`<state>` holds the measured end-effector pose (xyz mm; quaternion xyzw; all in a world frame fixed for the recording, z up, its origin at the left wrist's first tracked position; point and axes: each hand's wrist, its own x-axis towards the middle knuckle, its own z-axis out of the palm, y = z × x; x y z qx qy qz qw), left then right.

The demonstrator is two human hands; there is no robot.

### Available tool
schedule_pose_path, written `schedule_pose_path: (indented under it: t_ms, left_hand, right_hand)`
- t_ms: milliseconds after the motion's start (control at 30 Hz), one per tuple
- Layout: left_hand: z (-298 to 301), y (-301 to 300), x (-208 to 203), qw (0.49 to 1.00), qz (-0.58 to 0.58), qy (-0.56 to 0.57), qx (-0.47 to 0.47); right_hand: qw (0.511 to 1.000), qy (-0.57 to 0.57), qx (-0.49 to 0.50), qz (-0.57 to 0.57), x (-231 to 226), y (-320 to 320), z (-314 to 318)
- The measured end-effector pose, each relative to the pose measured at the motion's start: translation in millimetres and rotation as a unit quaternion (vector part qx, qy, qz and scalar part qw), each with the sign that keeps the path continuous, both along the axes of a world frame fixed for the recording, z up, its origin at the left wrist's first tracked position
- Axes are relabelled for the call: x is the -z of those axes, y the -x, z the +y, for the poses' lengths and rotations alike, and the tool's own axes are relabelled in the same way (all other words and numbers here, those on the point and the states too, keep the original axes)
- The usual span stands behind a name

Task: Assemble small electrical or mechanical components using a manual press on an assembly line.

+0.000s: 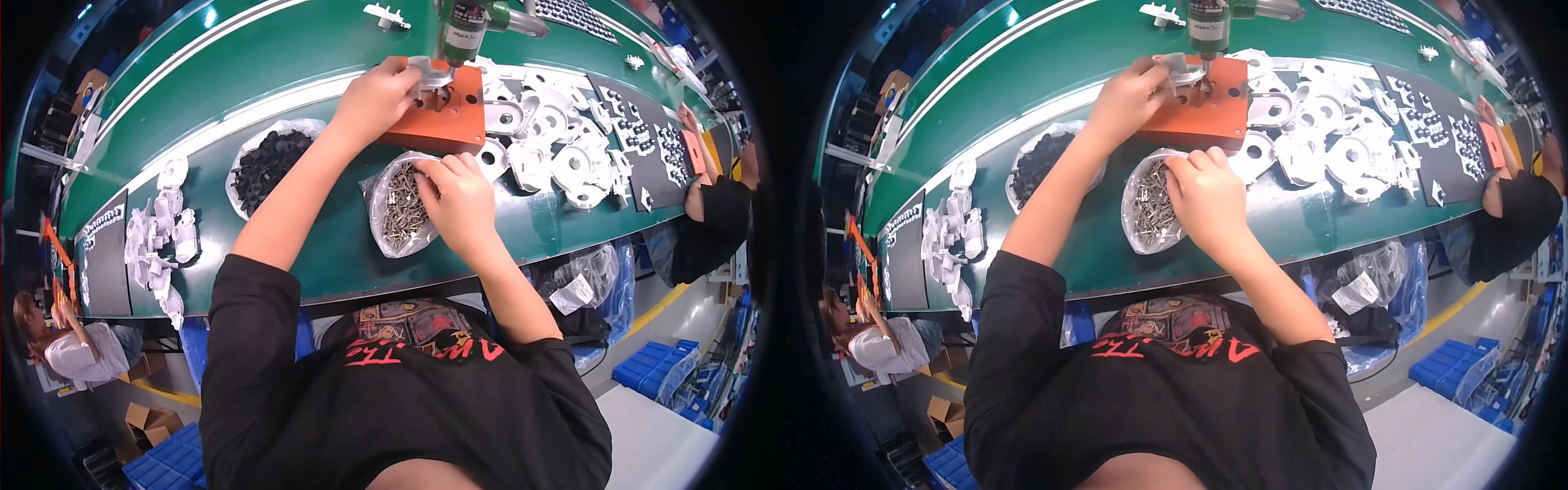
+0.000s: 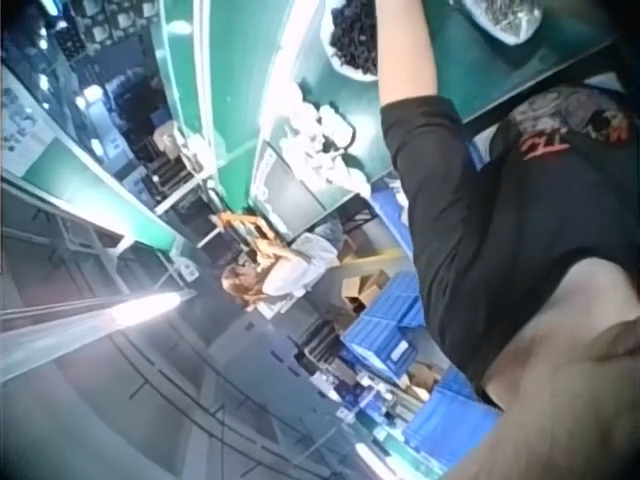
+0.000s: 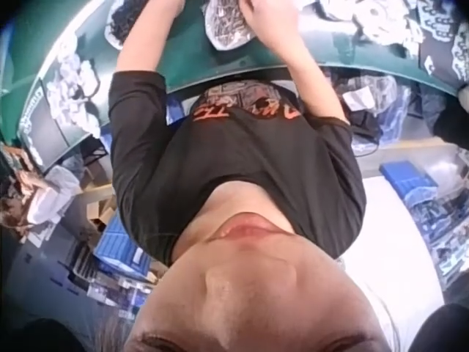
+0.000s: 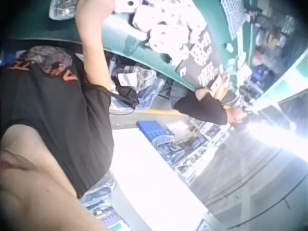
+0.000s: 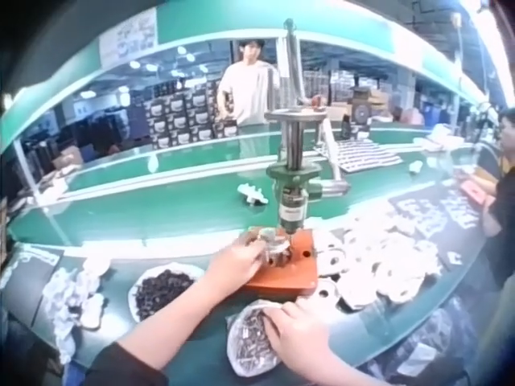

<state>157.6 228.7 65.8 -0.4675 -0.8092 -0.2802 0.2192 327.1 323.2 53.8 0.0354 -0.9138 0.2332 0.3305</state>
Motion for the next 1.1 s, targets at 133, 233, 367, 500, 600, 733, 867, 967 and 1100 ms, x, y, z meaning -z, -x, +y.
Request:
schedule_pose_path:
  t_ms: [133,233,367,500,600,733,867,967,1100]
  left_hand:
    - [-3,4,12,0.999,0.026,0.029,0.027]
    - [5,2,14,0.994,0.097,0.05,0.026]
    - [23,0,15,0.987,0.139,0.085,0.008]
    - [25,4,17,0.99,0.11,0.086,0.002]
    - [19,2,22,0.984,0.146,0.098,0.017]
    - [11,2,27,0.99,0.107,0.088,0.037]
    - [9,-3,19,0.992,0.061,0.108,0.027]
    - [3,-4,21,0.992,0.103,0.067,0.041]
    - [-31,-15,12,0.998,-0.004,0.018,0.062]
  right_hand:
    - [1.0,0.005,-0.002,0.002,3,4,5]
    - [1.0,-0.012,-0.015,-0.008,2,5,8]
    - [0.999,-0.031,-0.011,-0.025,0,6,6]
    - [0.999,-0.034,0.008,-0.019,3,5,5]
    - [0.999,-0.037,0.012,-0.009,4,6,5]
    - [0.999,-0.037,0.014,-0.011,5,6,4]
    - [0.999,-0.04,0.01,-0.016,3,7,2]
    - [0.999,-0.047,0.003,-0.023,1,8,1]
    - [0.997,-0.058,-0.005,-0.042,-4,9,2]
